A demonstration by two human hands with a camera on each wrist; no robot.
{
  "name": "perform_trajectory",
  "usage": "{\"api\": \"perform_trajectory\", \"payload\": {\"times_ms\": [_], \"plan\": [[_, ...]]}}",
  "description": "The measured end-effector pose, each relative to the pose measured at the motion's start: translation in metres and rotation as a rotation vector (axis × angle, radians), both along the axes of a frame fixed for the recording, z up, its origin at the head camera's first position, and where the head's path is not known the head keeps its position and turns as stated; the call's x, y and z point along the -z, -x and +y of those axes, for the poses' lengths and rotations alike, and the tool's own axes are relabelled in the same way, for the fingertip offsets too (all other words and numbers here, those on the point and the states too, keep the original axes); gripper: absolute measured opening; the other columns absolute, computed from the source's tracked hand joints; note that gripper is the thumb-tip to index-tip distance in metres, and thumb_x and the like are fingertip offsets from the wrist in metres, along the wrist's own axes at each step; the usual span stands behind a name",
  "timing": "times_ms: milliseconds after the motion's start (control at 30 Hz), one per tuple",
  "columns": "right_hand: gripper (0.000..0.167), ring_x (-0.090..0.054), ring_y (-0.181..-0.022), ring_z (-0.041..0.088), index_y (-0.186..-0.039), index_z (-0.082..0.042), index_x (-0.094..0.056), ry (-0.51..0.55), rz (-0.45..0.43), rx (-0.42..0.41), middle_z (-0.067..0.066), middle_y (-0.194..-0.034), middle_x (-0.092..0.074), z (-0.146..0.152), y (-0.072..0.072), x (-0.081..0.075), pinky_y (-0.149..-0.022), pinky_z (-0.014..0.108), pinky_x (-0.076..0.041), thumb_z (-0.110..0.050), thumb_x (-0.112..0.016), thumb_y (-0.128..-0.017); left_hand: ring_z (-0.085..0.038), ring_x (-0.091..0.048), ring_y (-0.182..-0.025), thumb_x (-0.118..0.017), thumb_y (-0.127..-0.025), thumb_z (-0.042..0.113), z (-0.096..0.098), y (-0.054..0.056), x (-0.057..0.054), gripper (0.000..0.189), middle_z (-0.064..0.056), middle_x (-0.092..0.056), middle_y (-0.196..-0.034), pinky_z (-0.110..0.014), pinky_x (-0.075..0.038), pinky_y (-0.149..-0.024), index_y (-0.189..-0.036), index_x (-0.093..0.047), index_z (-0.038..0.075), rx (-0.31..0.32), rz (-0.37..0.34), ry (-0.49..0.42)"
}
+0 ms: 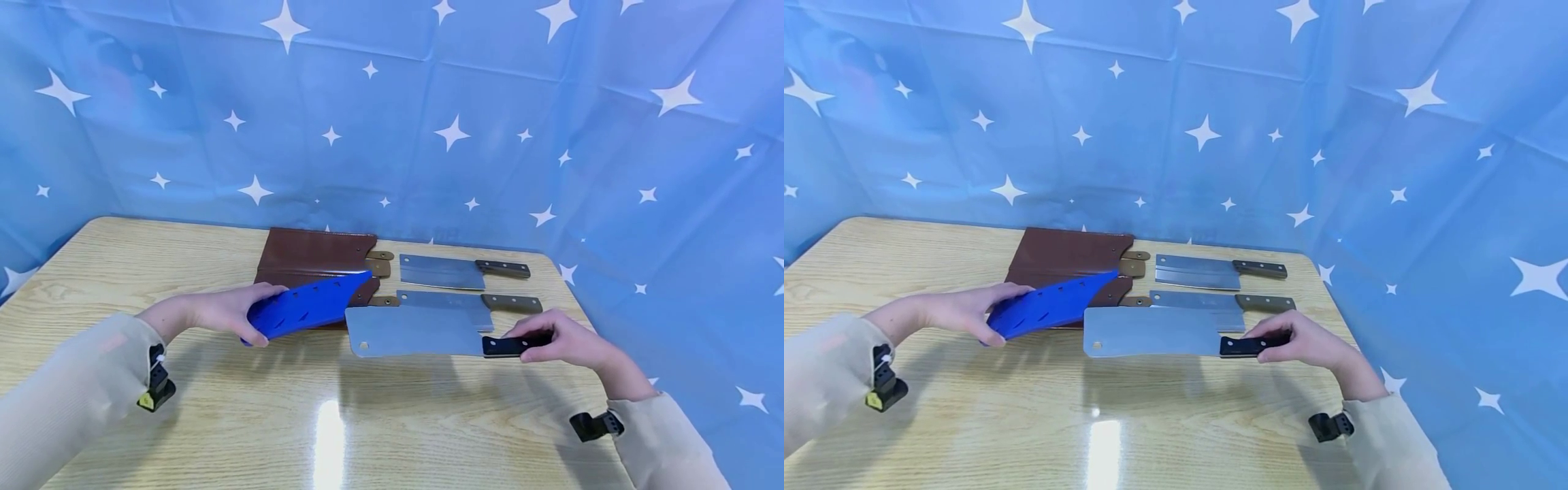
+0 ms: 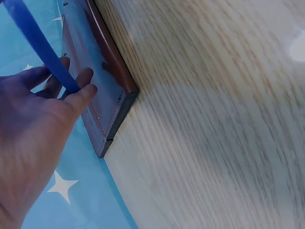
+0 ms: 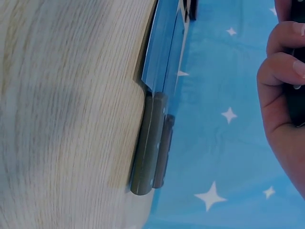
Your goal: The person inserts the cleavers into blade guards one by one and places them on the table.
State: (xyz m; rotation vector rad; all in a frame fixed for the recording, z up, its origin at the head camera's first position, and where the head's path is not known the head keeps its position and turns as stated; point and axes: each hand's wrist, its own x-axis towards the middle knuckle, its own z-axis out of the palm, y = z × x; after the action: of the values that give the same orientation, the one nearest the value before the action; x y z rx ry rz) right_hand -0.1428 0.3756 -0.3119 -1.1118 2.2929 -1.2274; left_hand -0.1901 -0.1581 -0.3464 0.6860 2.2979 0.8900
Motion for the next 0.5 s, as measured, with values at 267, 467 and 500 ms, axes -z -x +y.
{"api": "perform_trajectory", "payload": {"times_ms": [267, 467, 500], "plan": [[0.040, -0.050, -0.059, 0.000, -0.110, -0.013, -0.069, -0.016, 0.007, 0.068, -0.018, -0.103, -0.067, 0.0008, -0.0021, 0.0010, -0.050, 0.025, -0.044, 0.012, -0.062, -0.080, -0.044, -0.028, -0.131, -0.074, -0.072, 0.035, 0.0015, -0.0050, -0.0060, 0.101, -0.023, -0.021, -0.148, -0.056, -0.037, -0.099, -0.148, -0.017, 0.001, 0.022, 0.066, 0.039], [0.037, -0.049, -0.057, 0.003, -0.110, -0.013, -0.070, -0.045, 0.022, 0.117, -0.021, -0.102, -0.066, -0.0009, -0.0017, 0.0014, -0.051, 0.026, -0.044, 0.008, -0.063, -0.081, -0.041, -0.033, -0.128, -0.075, -0.071, 0.034, 0.0014, -0.0070, -0.0072, 0.100, -0.022, -0.025, -0.146, -0.051, -0.041, -0.095, -0.148, -0.019, 0.002, 0.033, 0.096, 0.057], [0.036, -0.049, -0.057, 0.003, -0.110, -0.014, -0.070, -0.058, 0.023, 0.129, -0.021, -0.101, -0.066, -0.0013, -0.0012, 0.0015, -0.051, 0.026, -0.044, 0.007, -0.063, -0.082, -0.041, -0.034, -0.127, -0.075, -0.071, 0.034, 0.0016, -0.0075, -0.0073, 0.099, -0.021, -0.026, -0.145, -0.050, -0.042, -0.094, -0.148, -0.020, 0.002, 0.034, 0.098, 0.057]]}}
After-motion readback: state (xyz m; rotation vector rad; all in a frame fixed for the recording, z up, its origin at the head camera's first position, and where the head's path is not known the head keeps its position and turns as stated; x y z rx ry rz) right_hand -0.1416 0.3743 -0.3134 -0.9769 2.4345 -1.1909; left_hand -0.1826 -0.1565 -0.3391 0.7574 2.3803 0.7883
